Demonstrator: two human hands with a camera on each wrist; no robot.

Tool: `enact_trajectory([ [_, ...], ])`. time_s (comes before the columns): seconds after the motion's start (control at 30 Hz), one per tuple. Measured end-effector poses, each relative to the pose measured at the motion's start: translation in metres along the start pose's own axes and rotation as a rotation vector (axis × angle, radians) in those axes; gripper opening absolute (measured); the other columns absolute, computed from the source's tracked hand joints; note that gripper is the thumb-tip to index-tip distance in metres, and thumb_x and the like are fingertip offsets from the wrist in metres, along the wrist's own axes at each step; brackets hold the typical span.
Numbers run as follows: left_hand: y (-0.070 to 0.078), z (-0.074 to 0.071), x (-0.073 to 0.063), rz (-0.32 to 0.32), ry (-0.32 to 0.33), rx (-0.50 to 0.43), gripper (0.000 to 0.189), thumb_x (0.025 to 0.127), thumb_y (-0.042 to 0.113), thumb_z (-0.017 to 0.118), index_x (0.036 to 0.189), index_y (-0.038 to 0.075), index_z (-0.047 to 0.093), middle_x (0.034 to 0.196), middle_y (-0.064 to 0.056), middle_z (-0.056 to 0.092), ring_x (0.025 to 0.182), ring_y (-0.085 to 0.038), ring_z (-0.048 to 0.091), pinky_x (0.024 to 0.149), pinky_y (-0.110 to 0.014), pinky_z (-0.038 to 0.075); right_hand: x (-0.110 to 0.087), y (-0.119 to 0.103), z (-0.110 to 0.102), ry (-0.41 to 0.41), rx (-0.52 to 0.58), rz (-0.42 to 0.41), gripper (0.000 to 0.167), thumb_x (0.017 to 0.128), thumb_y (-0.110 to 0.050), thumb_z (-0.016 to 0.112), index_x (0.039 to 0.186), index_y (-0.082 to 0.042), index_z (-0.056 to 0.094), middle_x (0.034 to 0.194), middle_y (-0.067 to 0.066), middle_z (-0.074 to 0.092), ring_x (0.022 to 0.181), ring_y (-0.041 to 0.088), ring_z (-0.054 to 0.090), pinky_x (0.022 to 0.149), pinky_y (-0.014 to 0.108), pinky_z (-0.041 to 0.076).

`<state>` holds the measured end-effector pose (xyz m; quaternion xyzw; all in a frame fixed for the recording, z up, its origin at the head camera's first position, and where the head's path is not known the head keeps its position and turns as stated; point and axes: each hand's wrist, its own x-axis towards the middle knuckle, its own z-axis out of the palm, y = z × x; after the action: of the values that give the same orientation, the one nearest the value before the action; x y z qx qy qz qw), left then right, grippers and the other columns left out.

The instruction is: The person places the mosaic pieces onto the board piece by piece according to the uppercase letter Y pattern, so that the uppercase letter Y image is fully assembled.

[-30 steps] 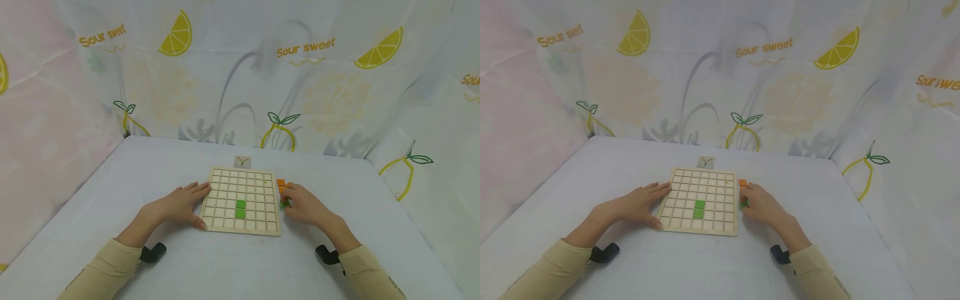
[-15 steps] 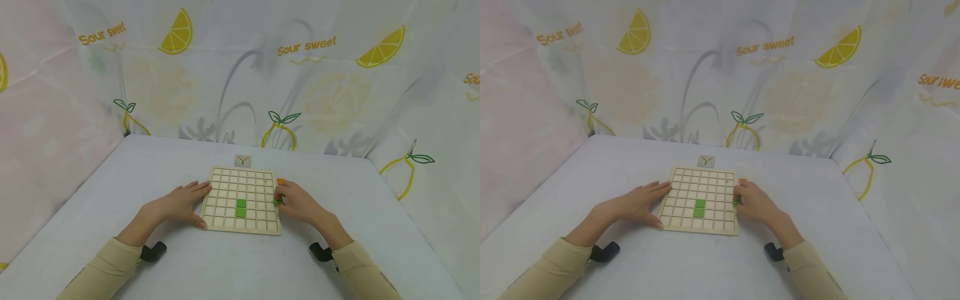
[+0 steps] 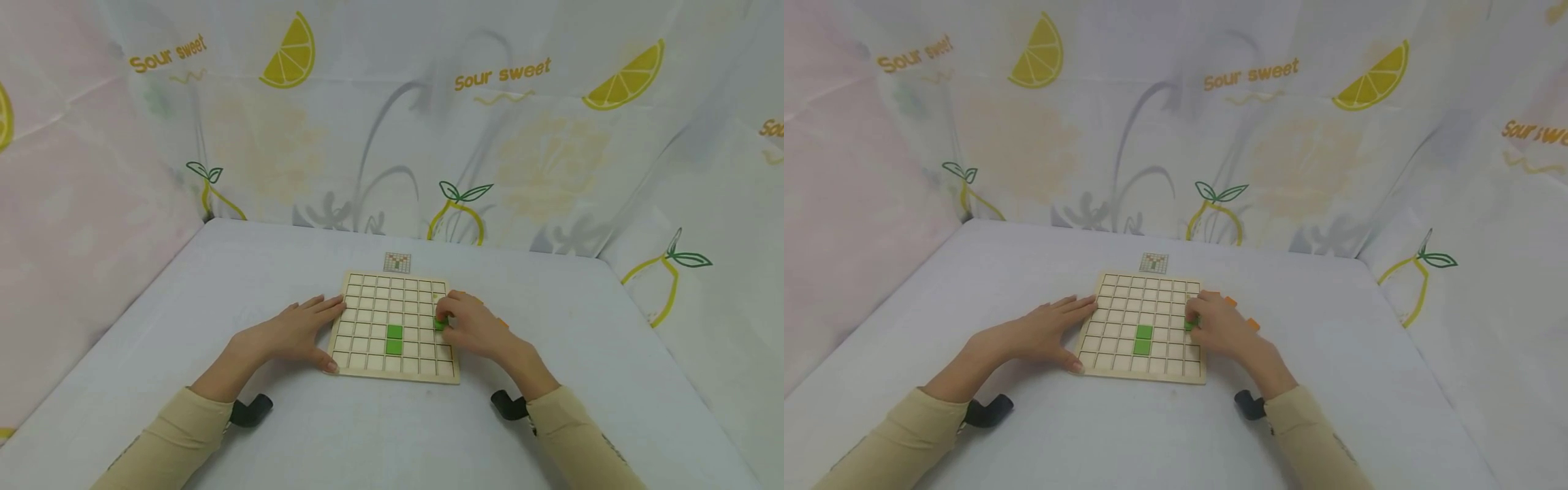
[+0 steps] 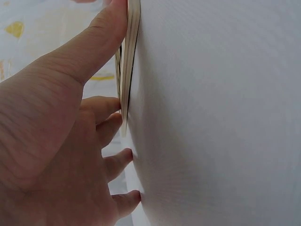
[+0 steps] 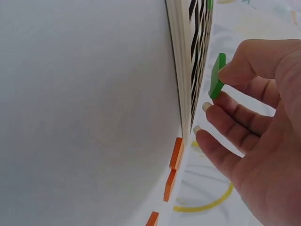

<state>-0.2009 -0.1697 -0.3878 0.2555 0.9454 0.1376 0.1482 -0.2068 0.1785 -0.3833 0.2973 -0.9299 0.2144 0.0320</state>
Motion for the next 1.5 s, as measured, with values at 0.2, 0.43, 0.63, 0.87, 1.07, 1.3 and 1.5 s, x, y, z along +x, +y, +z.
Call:
enact_trajectory([
  [0.2,0.000,0.000,-0.001,-0.008,0.000,-0.009,0.117,0.069,0.066,0.079,0.159,0.012,0.025,0.167,-0.006,0.020,0.153,-0.041,0.017,0.116,-0.070,0.018,0.010,-0.002,0.005,-0.002,0.008,-0.021,0.019,0.073,0.001,0.059,0.084,-0.014,0.060,0.087,-0.001,0.054,0.085,0.013,0.048,0.076,0.028,0.044],
  [0.43,0.001,-0.001,-0.001,-0.012,-0.005,-0.018,0.117,0.069,0.065,0.079,0.159,0.013,0.025,0.167,-0.006,0.021,0.153,-0.041,0.017,0.117,-0.070,0.017,0.015,-0.010,0.008,-0.018,0.040,-0.016,0.020,0.075,0.002,0.058,0.088,-0.013,0.062,0.091,-0.001,0.055,0.086,0.015,0.052,0.076,0.027,0.045],
  [0.63,0.001,-0.001,-0.001,-0.008,-0.005,-0.015,0.117,0.069,0.066,0.079,0.159,0.012,0.025,0.167,-0.006,0.020,0.153,-0.041,0.017,0.117,-0.070,0.017,0.022,-0.018,0.010,-0.051,0.010,0.015,0.019,0.079,0.000,0.059,0.089,-0.015,0.063,0.093,-0.002,0.056,0.084,0.013,0.049,0.074,0.027,0.045],
  [0.87,0.002,-0.001,-0.001,-0.007,-0.006,-0.014,0.117,0.069,0.066,0.079,0.159,0.012,0.025,0.168,-0.006,0.019,0.153,-0.042,0.015,0.117,-0.070,0.017,0.031,-0.025,0.012,-0.061,0.027,0.001,0.016,0.081,-0.001,0.059,0.090,-0.013,0.062,0.093,0.000,0.056,0.088,0.014,0.052,0.079,0.029,0.048],
  [1.07,0.002,-0.002,-0.001,-0.009,-0.004,-0.015,0.117,0.069,0.065,0.079,0.159,0.013,0.025,0.168,-0.006,0.019,0.153,-0.042,0.015,0.117,-0.070,0.016,0.041,-0.032,0.017,-0.046,0.065,-0.062,0.013,0.082,-0.002,0.061,0.088,-0.014,0.062,0.090,0.000,0.056,0.089,0.015,0.053,0.079,0.030,0.049],
  [1.3,0.000,-0.001,-0.001,-0.009,0.000,-0.019,0.118,0.069,0.066,0.079,0.159,0.014,0.025,0.168,-0.006,0.019,0.153,-0.042,0.015,0.117,-0.070,0.016,0.050,-0.036,0.024,-0.078,0.035,-0.069,0.013,0.082,-0.003,0.061,0.089,-0.015,0.063,0.090,-0.001,0.056,0.087,0.014,0.051,0.077,0.028,0.047],
  [1.5,0.000,0.000,-0.002,-0.008,-0.005,-0.028,0.117,0.069,0.065,0.079,0.159,0.013,0.025,0.167,-0.006,0.020,0.153,-0.041,0.016,0.117,-0.069,0.016,0.053,-0.034,0.029,-0.120,0.019,-0.036,0.016,0.081,-0.003,0.059,0.092,-0.015,0.064,0.091,-0.002,0.057,0.079,0.013,0.046,0.071,0.026,0.043],
])
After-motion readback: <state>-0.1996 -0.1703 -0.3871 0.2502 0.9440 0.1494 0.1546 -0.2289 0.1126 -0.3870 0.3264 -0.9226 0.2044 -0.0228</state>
